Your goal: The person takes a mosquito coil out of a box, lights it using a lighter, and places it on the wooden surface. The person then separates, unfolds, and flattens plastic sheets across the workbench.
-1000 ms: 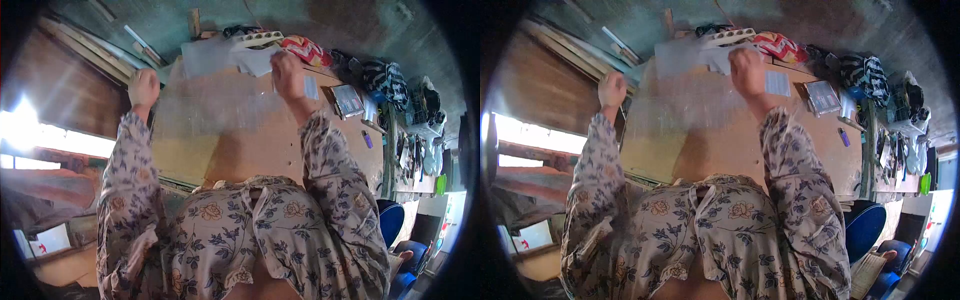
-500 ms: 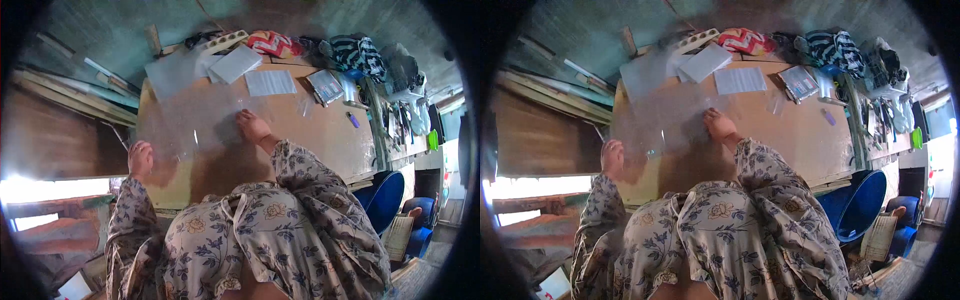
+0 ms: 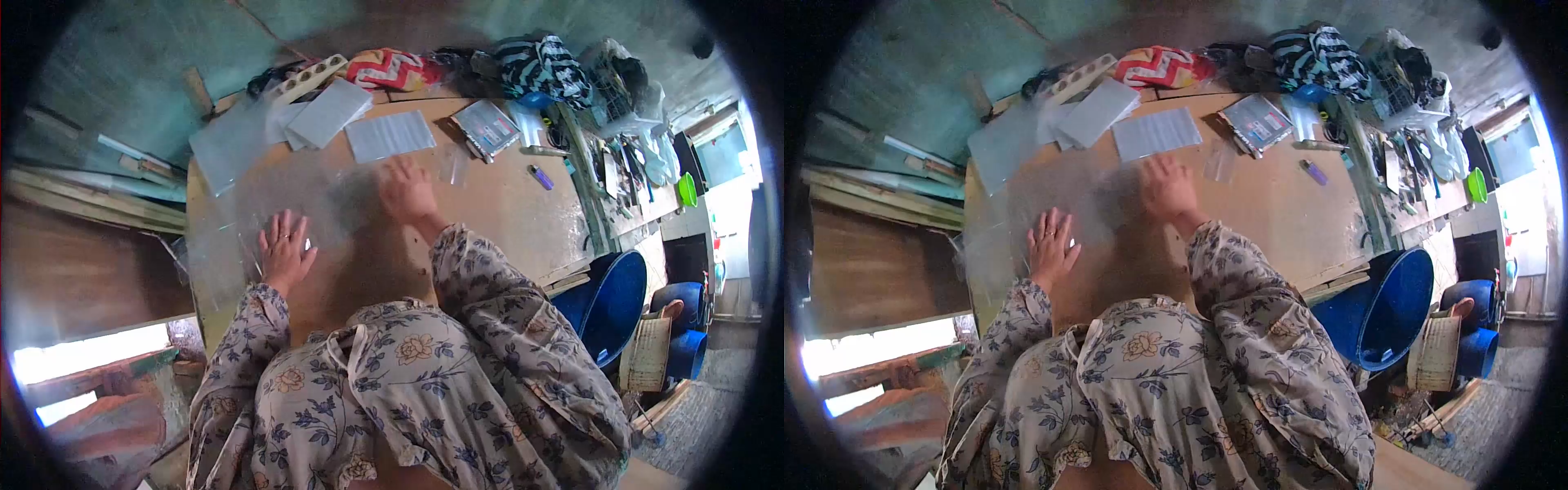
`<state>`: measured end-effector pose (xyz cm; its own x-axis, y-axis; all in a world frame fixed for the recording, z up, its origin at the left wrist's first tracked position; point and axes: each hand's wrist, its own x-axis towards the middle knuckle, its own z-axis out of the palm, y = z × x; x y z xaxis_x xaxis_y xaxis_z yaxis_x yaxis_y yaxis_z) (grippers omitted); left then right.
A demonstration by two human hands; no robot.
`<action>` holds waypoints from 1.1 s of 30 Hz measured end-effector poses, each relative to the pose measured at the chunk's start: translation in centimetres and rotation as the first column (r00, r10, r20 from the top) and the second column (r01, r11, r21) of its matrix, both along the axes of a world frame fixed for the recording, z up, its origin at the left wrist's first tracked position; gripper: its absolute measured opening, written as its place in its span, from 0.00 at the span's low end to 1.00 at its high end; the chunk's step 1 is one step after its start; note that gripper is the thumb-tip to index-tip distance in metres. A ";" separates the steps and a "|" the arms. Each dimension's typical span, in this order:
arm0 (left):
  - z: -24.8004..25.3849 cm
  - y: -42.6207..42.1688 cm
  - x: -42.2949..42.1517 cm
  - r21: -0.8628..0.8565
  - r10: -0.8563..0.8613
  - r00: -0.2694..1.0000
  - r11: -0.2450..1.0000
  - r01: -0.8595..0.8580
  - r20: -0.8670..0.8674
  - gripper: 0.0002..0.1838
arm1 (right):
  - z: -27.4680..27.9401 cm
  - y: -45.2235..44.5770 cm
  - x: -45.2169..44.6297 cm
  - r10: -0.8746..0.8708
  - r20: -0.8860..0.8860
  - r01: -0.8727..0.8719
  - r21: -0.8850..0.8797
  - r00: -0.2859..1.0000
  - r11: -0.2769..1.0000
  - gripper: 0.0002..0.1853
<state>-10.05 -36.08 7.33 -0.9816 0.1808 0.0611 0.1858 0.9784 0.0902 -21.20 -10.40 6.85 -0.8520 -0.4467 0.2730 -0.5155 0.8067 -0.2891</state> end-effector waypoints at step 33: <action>0.0 6.3 2.0 0.016 0.258 0.964 0.966 -0.259 0.068 0.32 | -5.1 5.1 -15.2 0.256 -0.032 -0.224 0.384 0.966 0.896 0.13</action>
<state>-8.10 -29.73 7.34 -0.9968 -0.0805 -0.0032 -0.0803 0.9898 0.1180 -36.44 -5.25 1.73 -0.6881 -0.7175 0.1080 -0.7159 0.6956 0.0600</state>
